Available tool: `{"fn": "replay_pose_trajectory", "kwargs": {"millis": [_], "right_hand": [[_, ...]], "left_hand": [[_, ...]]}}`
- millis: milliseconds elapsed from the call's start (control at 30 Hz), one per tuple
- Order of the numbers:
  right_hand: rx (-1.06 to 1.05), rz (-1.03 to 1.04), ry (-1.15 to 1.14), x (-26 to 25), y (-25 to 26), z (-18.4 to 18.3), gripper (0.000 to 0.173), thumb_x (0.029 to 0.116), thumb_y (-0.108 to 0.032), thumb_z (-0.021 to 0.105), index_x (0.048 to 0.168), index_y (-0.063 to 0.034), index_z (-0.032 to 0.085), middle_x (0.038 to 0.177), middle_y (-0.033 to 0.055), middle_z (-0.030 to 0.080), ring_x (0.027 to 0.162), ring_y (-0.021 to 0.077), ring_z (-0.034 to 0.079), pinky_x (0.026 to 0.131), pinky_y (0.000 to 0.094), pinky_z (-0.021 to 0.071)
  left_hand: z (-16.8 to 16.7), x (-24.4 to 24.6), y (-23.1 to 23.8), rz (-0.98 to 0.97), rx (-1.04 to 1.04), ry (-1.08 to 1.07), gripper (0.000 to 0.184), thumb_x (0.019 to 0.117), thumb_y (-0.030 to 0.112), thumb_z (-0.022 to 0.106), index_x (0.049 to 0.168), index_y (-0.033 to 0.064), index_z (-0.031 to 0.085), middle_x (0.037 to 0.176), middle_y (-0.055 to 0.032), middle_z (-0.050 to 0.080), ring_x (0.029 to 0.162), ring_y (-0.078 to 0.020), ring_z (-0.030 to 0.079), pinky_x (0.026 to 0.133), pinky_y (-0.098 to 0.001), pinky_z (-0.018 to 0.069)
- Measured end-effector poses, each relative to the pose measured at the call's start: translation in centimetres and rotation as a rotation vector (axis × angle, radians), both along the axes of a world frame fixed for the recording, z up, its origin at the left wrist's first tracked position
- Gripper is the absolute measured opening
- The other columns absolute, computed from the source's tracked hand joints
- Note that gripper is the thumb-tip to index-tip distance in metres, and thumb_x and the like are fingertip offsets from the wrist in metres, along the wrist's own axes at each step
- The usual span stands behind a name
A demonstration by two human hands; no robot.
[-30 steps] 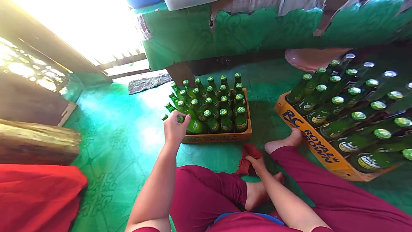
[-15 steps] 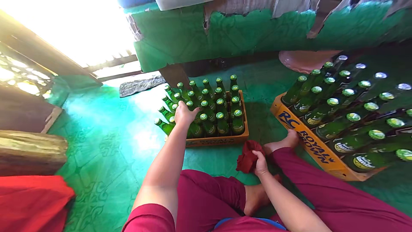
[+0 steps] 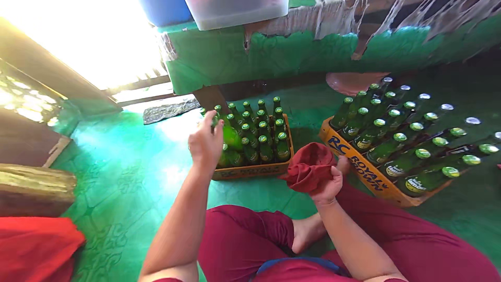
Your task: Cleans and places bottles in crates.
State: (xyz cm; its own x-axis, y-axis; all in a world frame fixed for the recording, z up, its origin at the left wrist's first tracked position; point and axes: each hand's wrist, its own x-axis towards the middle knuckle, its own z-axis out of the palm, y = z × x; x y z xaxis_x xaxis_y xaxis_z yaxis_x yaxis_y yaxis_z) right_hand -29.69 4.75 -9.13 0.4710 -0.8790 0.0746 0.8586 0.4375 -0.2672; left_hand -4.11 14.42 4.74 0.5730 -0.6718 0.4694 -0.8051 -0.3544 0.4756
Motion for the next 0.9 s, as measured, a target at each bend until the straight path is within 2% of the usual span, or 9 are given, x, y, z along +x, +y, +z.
{"fn": "replay_pose_trajectory", "kwargs": {"millis": [67,167,267,367,433,500,567,667,900], "right_hand": [[-0.123,0.005,-0.058,-0.1,0.0,0.8,0.026,0.084,-0.038,0.071,0.096,-0.0144,0.076,0.091,0.0041,0.077,0.088,0.0143,0.074,0.078,0.0357,0.0625],[-0.232,0.008,-0.061,0.0,1.0,1.5,0.03,0.0853,-0.039,0.072,0.103,-0.0159,0.078,0.097,0.0017,0.077,0.094,0.0124,0.074,0.083,0.0345,0.0613],[-0.426,0.011,0.07,-0.1,2.7,1.7,0.028,0.0911,-0.041,0.068,0.11,-0.0237,0.078,0.104,-0.0076,0.077,0.1,0.0032,0.071,0.088,0.0269,0.059],[-0.772,0.002,0.436,-0.1,4.6,2.5,0.022,0.0965,-0.04,0.064,0.108,-0.0241,0.074,0.103,-0.0152,0.075,0.101,-0.0063,0.067,0.093,0.0201,0.0549],[-1.226,-0.148,0.615,1.8,3.7,1.3,0.026,0.1018,-0.027,0.059,0.111,-0.0051,0.069,0.108,0.0057,0.073,0.109,0.0094,0.066,0.102,0.033,0.0518],[-1.408,-0.314,0.791,4.0,3.0,-0.2,0.03,0.0923,-0.022,0.064,0.106,0.0043,0.07,0.102,0.0199,0.074,0.103,0.0273,0.07,0.095,0.0471,0.0546],[-1.333,-0.298,0.94,4.8,2.7,-2.8,0.035,0.0839,-0.022,0.072,0.102,0.0088,0.07,0.094,0.0223,0.074,0.094,0.0317,0.073,0.086,0.0491,0.0578],[-1.211,-0.224,1.082,5.2,3.4,-5.9,0.048,0.0768,-0.027,0.08,0.103,0.0126,0.07,0.097,0.0262,0.073,0.096,0.0371,0.072,0.089,0.0513,0.0563],[-1.327,-0.373,1.207,6.8,3.9,-10.4,0.043,0.0748,-0.028,0.079,0.1,0.0053,0.073,0.094,0.0219,0.075,0.091,0.0349,0.074,0.081,0.0517,0.0598]], "left_hand": [[2.6,-0.9,2.7,-0.051,-0.143,-0.132,0.037,0.1045,0.021,0.057,0.128,-0.0066,0.063,0.112,-0.0303,0.069,0.085,-0.0372,0.07,0.078,-0.0519,0.0561],[5.4,-3.1,6.0,-0.13,-0.282,-0.166,0.033,0.1034,0.02,0.059,0.125,-0.0056,0.062,0.11,-0.0195,0.069,0.082,-0.0065,0.066,0.075,-0.022,0.0547],[6.1,-5.3,7.8,-0.241,-0.307,-0.1,0.033,0.1035,0.019,0.058,0.126,-0.0055,0.058,0.107,-0.0069,0.067,0.086,0.006,0.063,0.078,-0.0129,0.0539],[3.2,-7.7,6.7,-0.347,-0.237,0.004,0.029,0.0979,0.012,0.063,0.118,-0.0082,0.061,0.092,-0.0089,0.067,0.069,0.0015,0.058,0.065,-0.0164,0.0517],[-1.4,-9.1,5.0,-0.417,-0.136,0.18,0.027,0.0956,0.007,0.064,0.119,-0.0058,0.063,0.097,-0.012,0.07,0.075,-0.0075,0.065,0.069,-0.0264,0.0577],[-6.4,-10.4,3.3,-0.426,-0.099,0.29,0.031,0.0906,0.002,0.063,0.119,-0.0083,0.067,0.101,-0.0163,0.074,0.088,-0.0154,0.073,0.081,-0.0341,0.0608],[-10.2,-10.8,2.7,-0.382,-0.08,0.344,0.03,0.09,0.001,0.062,0.118,-0.0096,0.068,0.101,-0.0185,0.075,0.091,-0.0184,0.074,0.084,-0.0347,0.0602],[-13.6,-11.1,3.2,-0.335,-0.084,0.376,0.03,0.0878,-0.001,0.061,0.115,-0.0126,0.067,0.099,-0.0219,0.074,0.087,-0.0196,0.074,0.08,-0.0333,0.06],[-15.6,-8.0,4.9,-0.252,-0.088,0.417,0.026,0.0955,0.008,0.065,0.113,-0.011,0.066,0.091,-0.0153,0.073,0.076,-0.0075,0.07,0.072,-0.0224,0.0585]]}}
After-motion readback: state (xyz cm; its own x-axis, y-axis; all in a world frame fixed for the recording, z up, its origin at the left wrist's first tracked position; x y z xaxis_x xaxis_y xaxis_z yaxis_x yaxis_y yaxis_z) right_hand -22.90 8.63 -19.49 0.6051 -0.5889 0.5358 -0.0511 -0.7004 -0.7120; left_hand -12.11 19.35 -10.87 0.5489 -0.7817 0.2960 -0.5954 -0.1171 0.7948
